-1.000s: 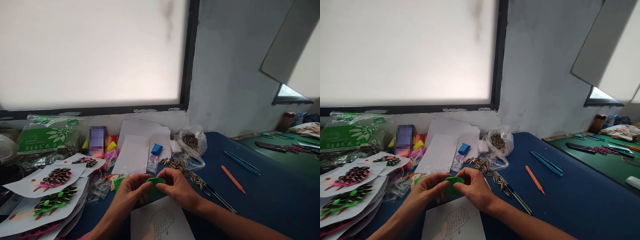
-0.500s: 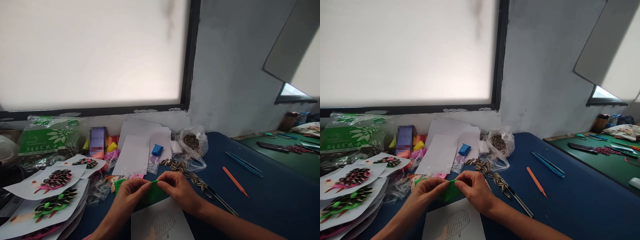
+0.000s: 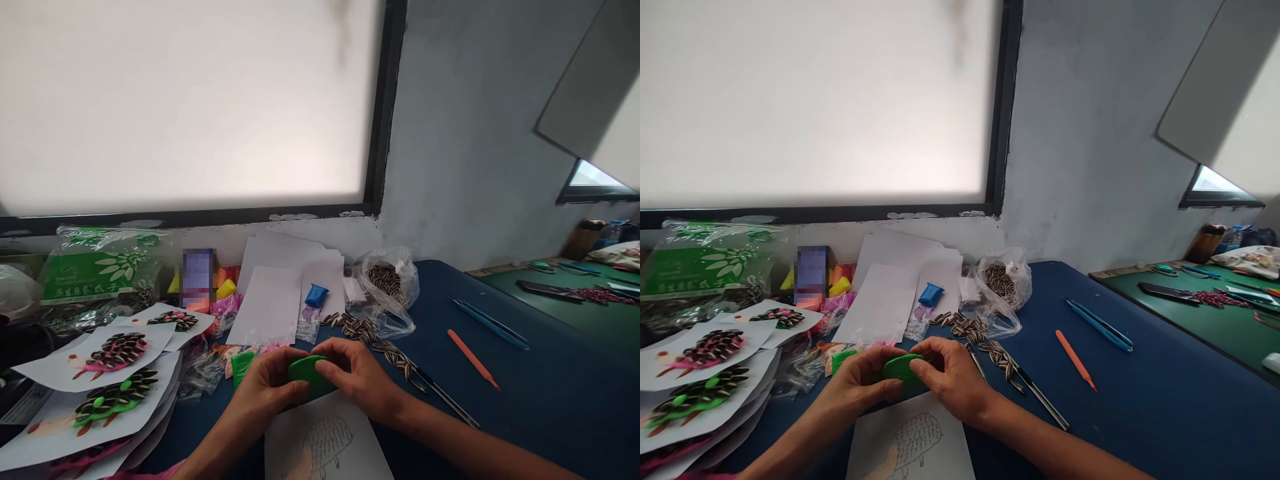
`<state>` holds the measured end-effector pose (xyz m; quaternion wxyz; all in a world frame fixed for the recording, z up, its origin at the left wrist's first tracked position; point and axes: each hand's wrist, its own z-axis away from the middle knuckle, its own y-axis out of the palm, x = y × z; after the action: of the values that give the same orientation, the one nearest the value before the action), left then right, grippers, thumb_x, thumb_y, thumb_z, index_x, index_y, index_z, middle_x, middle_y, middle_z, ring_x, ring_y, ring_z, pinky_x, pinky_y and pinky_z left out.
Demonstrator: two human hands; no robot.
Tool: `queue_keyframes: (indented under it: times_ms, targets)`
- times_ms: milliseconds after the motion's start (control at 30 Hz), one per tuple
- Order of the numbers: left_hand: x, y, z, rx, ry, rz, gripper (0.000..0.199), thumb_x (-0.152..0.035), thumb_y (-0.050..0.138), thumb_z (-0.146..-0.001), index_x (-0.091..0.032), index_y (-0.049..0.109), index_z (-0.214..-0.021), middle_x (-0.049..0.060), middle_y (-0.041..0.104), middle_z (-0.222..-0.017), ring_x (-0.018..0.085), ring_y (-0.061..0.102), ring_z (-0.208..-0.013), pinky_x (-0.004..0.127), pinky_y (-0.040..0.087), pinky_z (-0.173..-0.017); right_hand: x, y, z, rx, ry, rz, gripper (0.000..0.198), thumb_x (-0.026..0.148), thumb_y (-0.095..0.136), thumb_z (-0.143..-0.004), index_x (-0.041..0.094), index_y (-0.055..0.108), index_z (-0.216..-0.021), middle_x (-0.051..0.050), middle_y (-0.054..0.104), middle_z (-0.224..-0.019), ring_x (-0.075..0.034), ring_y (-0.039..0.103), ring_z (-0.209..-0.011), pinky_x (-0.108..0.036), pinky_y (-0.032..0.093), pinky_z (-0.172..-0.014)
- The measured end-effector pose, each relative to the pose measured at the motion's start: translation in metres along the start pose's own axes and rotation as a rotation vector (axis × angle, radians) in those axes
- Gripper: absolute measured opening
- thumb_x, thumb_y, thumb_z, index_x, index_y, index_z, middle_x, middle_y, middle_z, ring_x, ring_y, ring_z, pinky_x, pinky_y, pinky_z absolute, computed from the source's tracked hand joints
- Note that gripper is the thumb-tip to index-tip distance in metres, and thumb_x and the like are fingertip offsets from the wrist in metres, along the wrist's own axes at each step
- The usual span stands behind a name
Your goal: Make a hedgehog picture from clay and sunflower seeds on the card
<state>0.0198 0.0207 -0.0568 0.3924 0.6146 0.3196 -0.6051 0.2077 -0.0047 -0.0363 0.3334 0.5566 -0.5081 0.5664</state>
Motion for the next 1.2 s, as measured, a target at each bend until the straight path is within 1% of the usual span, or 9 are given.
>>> queue_keyframes:
  times_ms: [100,200,333,433,500,700,867,1100,1200]
  targets:
    - [-0.001,-0.002,-0.001,-0.025,0.058,-0.026,0.037,-0.040,0.082,-0.061,-0.019,0.068,-0.088,-0.001,0.067,-0.073,0.014,0.059,-0.065,0.025,0.047,-0.060,0.001,-0.002,-0.002,0.026,0.006,0.012,0.014,0.028,0.062,-0.087,0.015,0.066,-0.088,-0.003,0.062,-0.079,-0.015,0.055,-0.073,-0.028,0.043,-0.067]
    - [-0.009,-0.010,0.001,-0.013,0.062,-0.166,0.037,-0.041,0.072,-0.072,-0.020,0.065,-0.100,0.004,0.070,-0.090,0.021,0.063,-0.085,0.033,0.049,-0.078,0.005,-0.006,-0.004,0.024,-0.004,0.006,0.013,0.026,0.059,-0.088,0.015,0.062,-0.083,-0.001,0.058,-0.075,-0.013,0.052,-0.068,-0.026,0.040,-0.064]
    - [-0.020,-0.021,0.007,0.034,-0.010,-0.604,0.021,-0.033,0.061,-0.072,-0.018,0.067,-0.085,0.002,0.065,-0.078,0.019,0.058,-0.074,0.029,0.044,-0.066,0.015,-0.015,-0.007,0.059,0.030,-0.028,0.011,0.022,0.057,-0.088,0.015,0.058,-0.080,0.001,0.055,-0.072,-0.011,0.050,-0.065,-0.024,0.040,-0.061]
    - [-0.021,-0.023,0.012,0.059,-0.070,-0.944,0.018,-0.021,0.058,-0.064,-0.018,0.065,-0.080,0.001,0.061,-0.078,0.018,0.054,-0.072,0.027,0.039,-0.063,0.022,-0.024,-0.008,0.161,0.095,0.028,0.008,0.019,0.057,-0.087,0.014,0.057,-0.081,0.001,0.056,-0.071,-0.010,0.050,-0.062,-0.023,0.039,-0.059]
    - [-0.020,-0.021,0.013,0.073,-0.091,-1.067,0.016,-0.017,0.056,-0.061,-0.019,0.063,-0.075,0.000,0.060,-0.078,0.018,0.053,-0.073,0.027,0.037,-0.063,0.025,-0.029,-0.008,0.239,0.138,0.069,0.006,0.018,0.058,-0.087,0.014,0.059,-0.082,0.001,0.057,-0.071,-0.009,0.051,-0.062,-0.022,0.039,-0.058]
    - [-0.020,-0.015,0.013,0.106,-0.105,-1.091,0.009,-0.014,0.052,-0.063,-0.019,0.059,-0.065,-0.003,0.055,-0.068,0.015,0.048,-0.064,0.024,0.031,-0.057,0.023,-0.028,-0.006,0.368,0.205,0.061,0.004,0.016,0.056,-0.087,0.014,0.059,-0.086,0.000,0.061,-0.073,-0.009,0.058,-0.063,-0.020,0.043,-0.056]
    - [-0.021,-0.015,0.015,0.075,-0.007,-1.111,0.011,-0.011,0.048,-0.065,-0.020,0.054,-0.062,-0.002,0.055,-0.064,0.015,0.047,-0.062,0.026,0.027,-0.056,0.022,-0.021,0.001,0.343,0.268,0.044,0.008,0.009,0.053,-0.087,0.014,0.058,-0.084,0.002,0.059,-0.068,-0.007,0.056,-0.058,-0.018,0.041,-0.054]
    - [-0.019,-0.016,0.013,0.052,-0.021,-1.118,0.014,-0.010,0.047,-0.070,-0.020,0.055,-0.066,-0.002,0.056,-0.064,0.016,0.051,-0.064,0.025,0.029,-0.057,0.018,-0.018,0.007,0.265,0.324,-0.016,0.009,0.006,0.054,-0.084,0.014,0.058,-0.081,0.002,0.059,-0.068,-0.008,0.056,-0.060,-0.020,0.044,-0.059]
    - [-0.017,-0.016,0.012,-0.010,0.028,-1.132,0.014,-0.011,0.051,-0.068,-0.020,0.058,-0.075,0.001,0.060,-0.077,0.019,0.055,-0.075,0.027,0.034,-0.063,0.017,-0.016,0.008,0.274,0.351,-0.032,0.008,0.007,0.057,-0.083,0.014,0.058,-0.081,0.003,0.058,-0.068,-0.009,0.056,-0.061,-0.020,0.044,-0.059]
